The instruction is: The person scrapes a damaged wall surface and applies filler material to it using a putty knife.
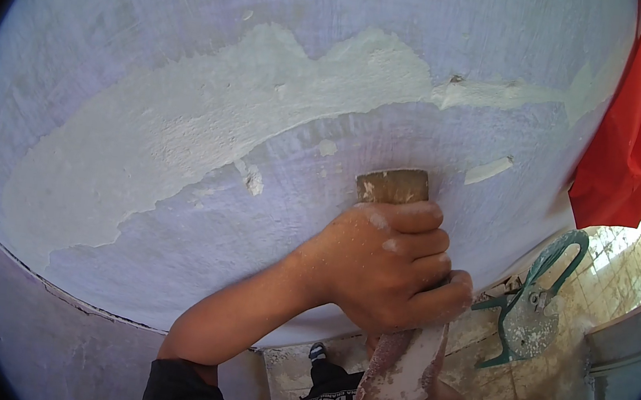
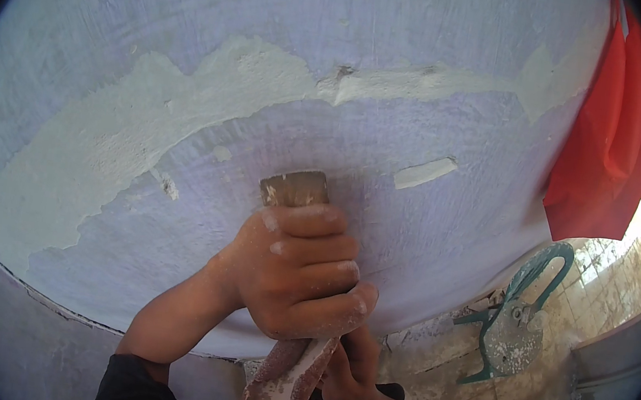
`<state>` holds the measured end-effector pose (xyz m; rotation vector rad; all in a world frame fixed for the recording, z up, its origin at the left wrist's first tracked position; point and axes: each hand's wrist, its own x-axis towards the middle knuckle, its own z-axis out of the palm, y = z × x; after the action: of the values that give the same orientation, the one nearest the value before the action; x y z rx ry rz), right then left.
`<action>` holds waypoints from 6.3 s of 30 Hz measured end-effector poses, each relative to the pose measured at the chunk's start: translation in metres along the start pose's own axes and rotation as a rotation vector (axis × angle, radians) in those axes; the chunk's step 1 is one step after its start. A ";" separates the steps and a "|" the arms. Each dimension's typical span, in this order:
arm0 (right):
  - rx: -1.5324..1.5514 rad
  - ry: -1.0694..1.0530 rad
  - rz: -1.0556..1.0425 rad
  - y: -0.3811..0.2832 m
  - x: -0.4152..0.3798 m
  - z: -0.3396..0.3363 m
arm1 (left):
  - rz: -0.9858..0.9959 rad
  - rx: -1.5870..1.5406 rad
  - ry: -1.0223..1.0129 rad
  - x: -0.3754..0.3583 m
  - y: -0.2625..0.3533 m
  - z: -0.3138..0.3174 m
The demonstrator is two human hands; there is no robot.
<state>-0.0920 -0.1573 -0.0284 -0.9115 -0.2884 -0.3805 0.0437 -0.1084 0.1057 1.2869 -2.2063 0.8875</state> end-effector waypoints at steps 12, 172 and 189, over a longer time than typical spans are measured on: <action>0.204 0.104 0.171 0.000 -0.008 -0.004 | 0.000 0.019 -0.005 0.004 -0.002 -0.004; -0.189 0.087 0.268 0.052 -0.112 -0.057 | -1.939 -1.421 0.736 -0.159 0.246 0.111; -0.801 -0.247 0.433 0.055 -0.111 -0.024 | -1.785 -1.593 0.681 -0.167 0.279 0.071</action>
<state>-0.1650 -0.1242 -0.1257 -1.7747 -0.1492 0.0412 -0.1257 0.0424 -0.1372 1.0298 -0.1692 -0.8811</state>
